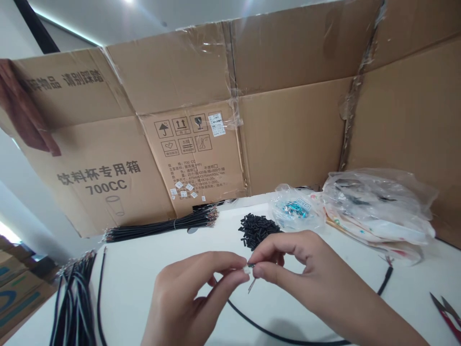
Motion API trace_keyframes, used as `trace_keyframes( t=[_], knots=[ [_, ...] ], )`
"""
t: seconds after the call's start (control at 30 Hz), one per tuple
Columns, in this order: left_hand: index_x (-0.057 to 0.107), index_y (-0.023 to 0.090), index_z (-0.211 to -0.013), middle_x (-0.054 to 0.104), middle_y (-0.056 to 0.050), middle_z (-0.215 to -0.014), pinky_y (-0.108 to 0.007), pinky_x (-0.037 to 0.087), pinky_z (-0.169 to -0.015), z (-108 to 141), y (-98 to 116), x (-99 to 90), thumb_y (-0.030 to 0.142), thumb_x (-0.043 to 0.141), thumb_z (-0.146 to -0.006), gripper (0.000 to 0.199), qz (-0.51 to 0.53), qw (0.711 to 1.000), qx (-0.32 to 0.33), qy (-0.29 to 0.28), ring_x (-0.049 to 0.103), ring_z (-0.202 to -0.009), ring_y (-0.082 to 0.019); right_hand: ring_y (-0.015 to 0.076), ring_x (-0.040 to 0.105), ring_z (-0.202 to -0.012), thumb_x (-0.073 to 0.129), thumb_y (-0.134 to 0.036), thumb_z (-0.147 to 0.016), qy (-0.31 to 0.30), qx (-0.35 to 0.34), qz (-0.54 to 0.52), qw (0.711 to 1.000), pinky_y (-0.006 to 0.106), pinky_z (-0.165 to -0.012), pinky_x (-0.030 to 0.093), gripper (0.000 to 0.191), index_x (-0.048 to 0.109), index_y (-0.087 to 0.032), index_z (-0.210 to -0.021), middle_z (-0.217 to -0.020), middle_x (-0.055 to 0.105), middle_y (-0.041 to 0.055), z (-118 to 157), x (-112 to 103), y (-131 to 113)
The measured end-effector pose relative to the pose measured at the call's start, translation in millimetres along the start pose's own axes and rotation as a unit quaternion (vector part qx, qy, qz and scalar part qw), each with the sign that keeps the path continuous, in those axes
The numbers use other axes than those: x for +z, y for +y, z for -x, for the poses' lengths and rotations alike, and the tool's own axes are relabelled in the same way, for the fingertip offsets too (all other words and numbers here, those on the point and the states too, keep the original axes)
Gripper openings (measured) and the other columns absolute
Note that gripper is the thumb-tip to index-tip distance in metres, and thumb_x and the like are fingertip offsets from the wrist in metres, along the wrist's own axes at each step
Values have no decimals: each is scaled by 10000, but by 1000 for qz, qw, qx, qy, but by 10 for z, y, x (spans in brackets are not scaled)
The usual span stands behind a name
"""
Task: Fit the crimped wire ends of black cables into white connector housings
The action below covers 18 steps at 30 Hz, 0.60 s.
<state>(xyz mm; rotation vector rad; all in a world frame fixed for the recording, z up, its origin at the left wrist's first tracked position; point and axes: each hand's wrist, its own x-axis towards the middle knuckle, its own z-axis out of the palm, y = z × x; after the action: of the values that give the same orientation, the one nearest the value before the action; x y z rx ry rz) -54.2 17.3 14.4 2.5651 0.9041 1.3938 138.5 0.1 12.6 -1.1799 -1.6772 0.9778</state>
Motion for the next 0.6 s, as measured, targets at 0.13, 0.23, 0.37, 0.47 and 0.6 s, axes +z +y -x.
trace_keyframes(
  t=[0.13, 0.23, 0.37, 0.47, 0.6],
  knots=[
    [709, 251, -711, 719, 44, -641, -186, 488, -560, -12, 23, 81, 219, 712, -837, 130, 71, 985, -151, 46, 640, -560, -116, 112, 616, -715, 627, -252, -869, 44, -73, -15, 996, 200, -648, 478, 102, 725, -250, -839, -768, 699, -37, -12, 63, 9],
    [712, 241, -710, 684, 16, -607, -201, 446, -516, -22, 14, 101, 333, 683, -865, 183, 169, 952, -255, 4, 606, -557, -125, 90, 618, -678, 629, -198, -879, 62, -139, -5, 988, 178, -650, 484, 106, 687, -229, -795, -746, 701, -50, -26, 92, 29],
    [705, 218, -714, 666, 5, -599, -182, 423, -515, -31, -17, 90, 407, 692, -863, 241, 246, 914, -321, -19, 583, -566, -111, 67, 612, -679, 609, -126, -886, 94, -207, 42, 973, 171, -631, 457, 133, 672, -213, -807, -766, 687, -57, -9, 113, 51],
    [699, 205, -704, 661, 4, -590, -165, 409, -501, -31, -28, 86, 419, 698, -860, 265, 299, 890, -342, -32, 584, -561, -101, 52, 604, -697, 579, -99, -906, 90, -239, 52, 965, 157, -655, 452, 154, 651, -203, -818, -779, 668, -59, 6, 121, 53],
    [689, 184, -702, 671, -6, -600, -159, 400, -495, -25, -13, 101, 423, 697, -864, 289, 345, 866, -357, -56, 588, -549, -94, 39, 587, -711, 530, -62, -927, 74, -270, 60, 958, 138, -673, 438, 188, 595, -188, -804, -775, 641, -59, -8, 132, 57]
  ],
)
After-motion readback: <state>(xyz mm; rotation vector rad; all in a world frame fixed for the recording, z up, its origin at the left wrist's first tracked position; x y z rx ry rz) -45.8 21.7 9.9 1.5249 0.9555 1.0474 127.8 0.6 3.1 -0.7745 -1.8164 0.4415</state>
